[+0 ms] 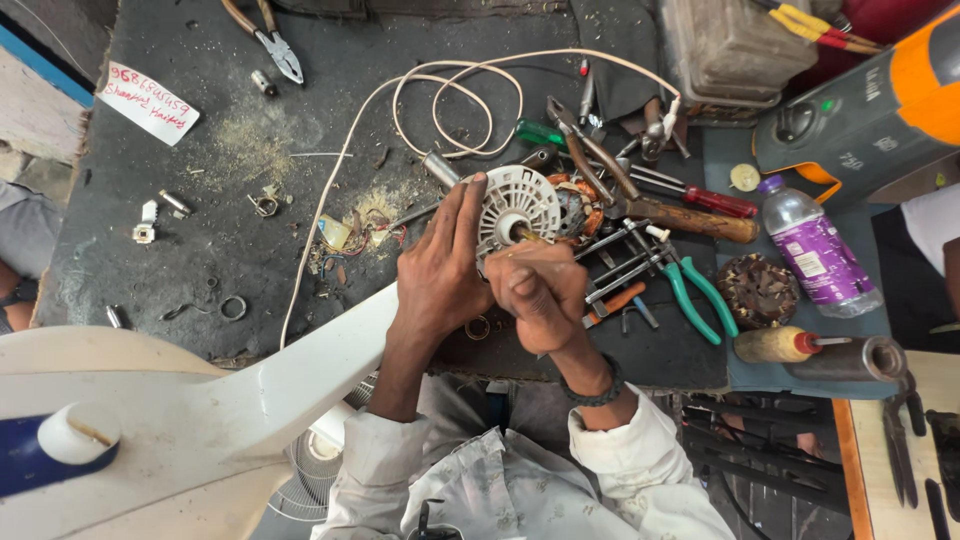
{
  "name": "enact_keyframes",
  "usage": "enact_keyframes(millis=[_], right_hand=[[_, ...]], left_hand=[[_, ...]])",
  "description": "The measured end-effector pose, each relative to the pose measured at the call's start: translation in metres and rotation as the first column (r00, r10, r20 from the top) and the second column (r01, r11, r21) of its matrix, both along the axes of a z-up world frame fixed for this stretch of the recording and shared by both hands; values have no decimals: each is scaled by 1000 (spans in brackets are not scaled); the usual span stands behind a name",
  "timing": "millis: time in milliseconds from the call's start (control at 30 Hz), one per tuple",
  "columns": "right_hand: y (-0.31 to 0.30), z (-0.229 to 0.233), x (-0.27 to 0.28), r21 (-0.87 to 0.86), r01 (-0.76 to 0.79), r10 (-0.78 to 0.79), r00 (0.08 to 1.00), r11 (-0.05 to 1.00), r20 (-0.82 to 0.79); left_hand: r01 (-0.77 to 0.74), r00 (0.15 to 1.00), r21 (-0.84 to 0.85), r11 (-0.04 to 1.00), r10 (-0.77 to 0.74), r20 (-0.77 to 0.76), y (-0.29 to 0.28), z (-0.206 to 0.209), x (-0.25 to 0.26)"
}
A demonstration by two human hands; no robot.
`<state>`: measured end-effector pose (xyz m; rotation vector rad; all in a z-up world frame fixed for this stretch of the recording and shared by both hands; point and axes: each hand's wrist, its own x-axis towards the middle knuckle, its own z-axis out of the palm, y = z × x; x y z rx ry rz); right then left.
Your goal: The person disassembles a white plastic fan housing using a screwdriver and a utility knife. They remove the outer casing to expose the internal motor and fan blades, then proceed to unscrew and detach the motor assembly from the main body.
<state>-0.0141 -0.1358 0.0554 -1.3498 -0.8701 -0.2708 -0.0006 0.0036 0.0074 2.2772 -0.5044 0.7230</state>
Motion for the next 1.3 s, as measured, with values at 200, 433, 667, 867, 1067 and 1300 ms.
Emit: enact_keyframes(millis=[200,433,667,867,1067,1300], right_hand=[[26,-7,-15,51,262,-265,961,964,83],[47,-22,-33,193,417,-388,906,888,-170],[38,-22,-13,511,362,-276,931,780,-237],[25,-12,-6,519,297,-176,947,801,-269],[32,-15,-9,528,373,-249,923,763,-293],[37,-35,2,623,400,-321,916,672,-241]], left_hand=[[-5,999,25,1000,6,-43,5,-2,2],[-1,1000,19,1000,1,-30,3,0,0],[-9,1000,-14,1000,9,-15,1,1,2],[-12,999,-21,1000,11,-52,1,1,3],[-2,1000,-24,1000,1,-21,1,1,1],[1,999,-11,1000,-2,-34,1,-1,2]])
